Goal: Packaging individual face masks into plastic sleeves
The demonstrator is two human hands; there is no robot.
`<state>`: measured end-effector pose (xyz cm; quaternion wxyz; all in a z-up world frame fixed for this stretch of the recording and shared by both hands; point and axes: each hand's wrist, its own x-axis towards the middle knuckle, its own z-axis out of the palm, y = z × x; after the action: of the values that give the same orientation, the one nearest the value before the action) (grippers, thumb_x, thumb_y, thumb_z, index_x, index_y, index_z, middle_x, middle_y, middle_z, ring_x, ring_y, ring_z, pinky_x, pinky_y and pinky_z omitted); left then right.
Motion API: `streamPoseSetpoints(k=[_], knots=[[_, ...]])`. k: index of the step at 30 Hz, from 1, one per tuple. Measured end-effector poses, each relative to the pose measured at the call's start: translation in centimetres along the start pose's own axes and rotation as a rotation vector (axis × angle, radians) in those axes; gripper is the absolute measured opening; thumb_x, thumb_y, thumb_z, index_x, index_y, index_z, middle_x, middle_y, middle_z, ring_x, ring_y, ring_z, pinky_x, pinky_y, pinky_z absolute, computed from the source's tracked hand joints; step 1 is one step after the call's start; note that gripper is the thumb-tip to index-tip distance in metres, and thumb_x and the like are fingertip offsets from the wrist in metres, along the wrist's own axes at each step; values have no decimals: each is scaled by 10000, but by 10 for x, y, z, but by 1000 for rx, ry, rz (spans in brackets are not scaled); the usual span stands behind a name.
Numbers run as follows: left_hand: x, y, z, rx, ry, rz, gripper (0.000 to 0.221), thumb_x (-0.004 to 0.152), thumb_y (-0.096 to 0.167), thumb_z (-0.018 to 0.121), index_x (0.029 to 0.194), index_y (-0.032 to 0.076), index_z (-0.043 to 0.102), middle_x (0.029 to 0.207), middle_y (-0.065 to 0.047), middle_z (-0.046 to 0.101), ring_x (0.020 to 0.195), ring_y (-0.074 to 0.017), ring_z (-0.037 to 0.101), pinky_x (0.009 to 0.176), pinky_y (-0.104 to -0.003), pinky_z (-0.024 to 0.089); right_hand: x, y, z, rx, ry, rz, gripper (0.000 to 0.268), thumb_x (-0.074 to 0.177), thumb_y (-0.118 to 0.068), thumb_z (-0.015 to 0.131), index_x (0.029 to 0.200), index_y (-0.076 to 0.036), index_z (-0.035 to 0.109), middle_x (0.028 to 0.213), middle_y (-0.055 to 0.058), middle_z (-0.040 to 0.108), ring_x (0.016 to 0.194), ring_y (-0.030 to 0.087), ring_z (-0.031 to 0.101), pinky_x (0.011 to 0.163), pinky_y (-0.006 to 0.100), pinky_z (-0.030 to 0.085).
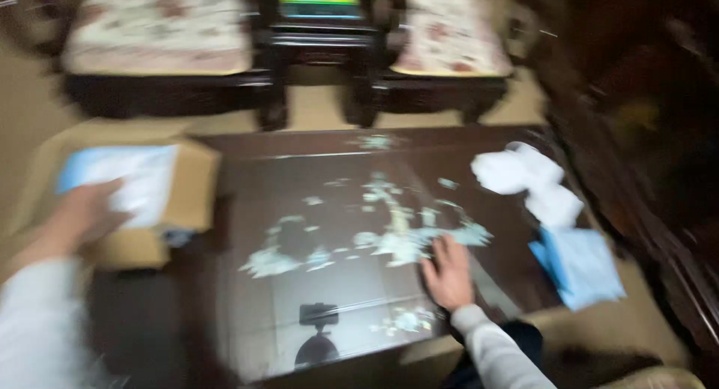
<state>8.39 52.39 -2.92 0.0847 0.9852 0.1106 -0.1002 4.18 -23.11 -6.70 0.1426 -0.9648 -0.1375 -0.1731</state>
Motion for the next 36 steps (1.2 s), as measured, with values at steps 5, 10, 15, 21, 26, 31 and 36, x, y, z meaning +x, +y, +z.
streamPoseSetpoints(k=[5, 10, 15, 21, 26, 31, 36], knots=[[-46, 60, 7, -465, 695, 296, 512, 1103, 120, 703, 1533, -144, 614, 1541, -417, 475, 1396, -532, 437, 1221, -513, 258, 14, -12, -2, 21, -46, 11, 591, 1007, -409, 570, 1420, 12, 539, 1550, 255, 447, 1462, 429, 386, 1211, 573, 254], [-144, 285, 49, -648, 583, 297, 191, 941, 100, 714, 1100, -5, 702, 1108, -181, 635, 1080, -363, 570, 1037, -439, 423, 16, -13, -13, 85, 0, -82, 546, 1052, -371, 547, 1392, 56, 529, 1515, 303, 440, 1419, 508, 406, 1157, 637, 293], [-167, 327, 140, -115, 670, 198, 547, 930, 424, 650, 1309, 32, 690, 1465, -304, 539, 1374, -507, 514, 1125, -647, 395, 24, 95, -3, 413, 89, 109, 475, 1057, -239, 483, 1450, 24, 515, 1556, 231, 455, 1475, 373, 399, 1266, 468, 226], [-167, 337, 135, -1, 878, 212, 368, 939, 331, 747, 1193, 69, 786, 1375, -242, 658, 1295, -436, 652, 1076, -563, 506, 79, 325, -39, 72, 210, 206, 591, 888, -26, 506, 1470, 57, 450, 1538, 336, 410, 1418, 482, 395, 1218, 518, 278], [-160, 333, 166, -30, 905, 115, 398, 949, 371, 767, 1258, 124, 806, 1488, -207, 679, 1396, -395, 653, 1201, -546, 495, 110, 391, -33, -99, -11, 52, 486, 866, -70, 526, 1345, -5, 482, 1423, 314, 434, 1128, 593, 467, 1019, 626, 394], [-164, 338, 158, -43, 915, 151, 364, 986, 316, 783, 1252, 69, 816, 1457, -234, 689, 1357, -438, 667, 1193, -562, 519, 115, 371, -40, -217, -408, 217, 625, 799, -441, 572, 1399, -268, 594, 1398, 113, 583, 1144, 443, 562, 943, 587, 467], [-160, 330, 161, -40, 914, 204, 369, 983, 315, 771, 1236, 51, 807, 1442, -248, 664, 1324, -451, 653, 1180, -569, 523, 120, 326, -49, -136, -488, 209, 367, 825, -581, 689, 975, -247, 719, 1161, 31, 592, 1162, 308, 563, 918, 528, 434]])
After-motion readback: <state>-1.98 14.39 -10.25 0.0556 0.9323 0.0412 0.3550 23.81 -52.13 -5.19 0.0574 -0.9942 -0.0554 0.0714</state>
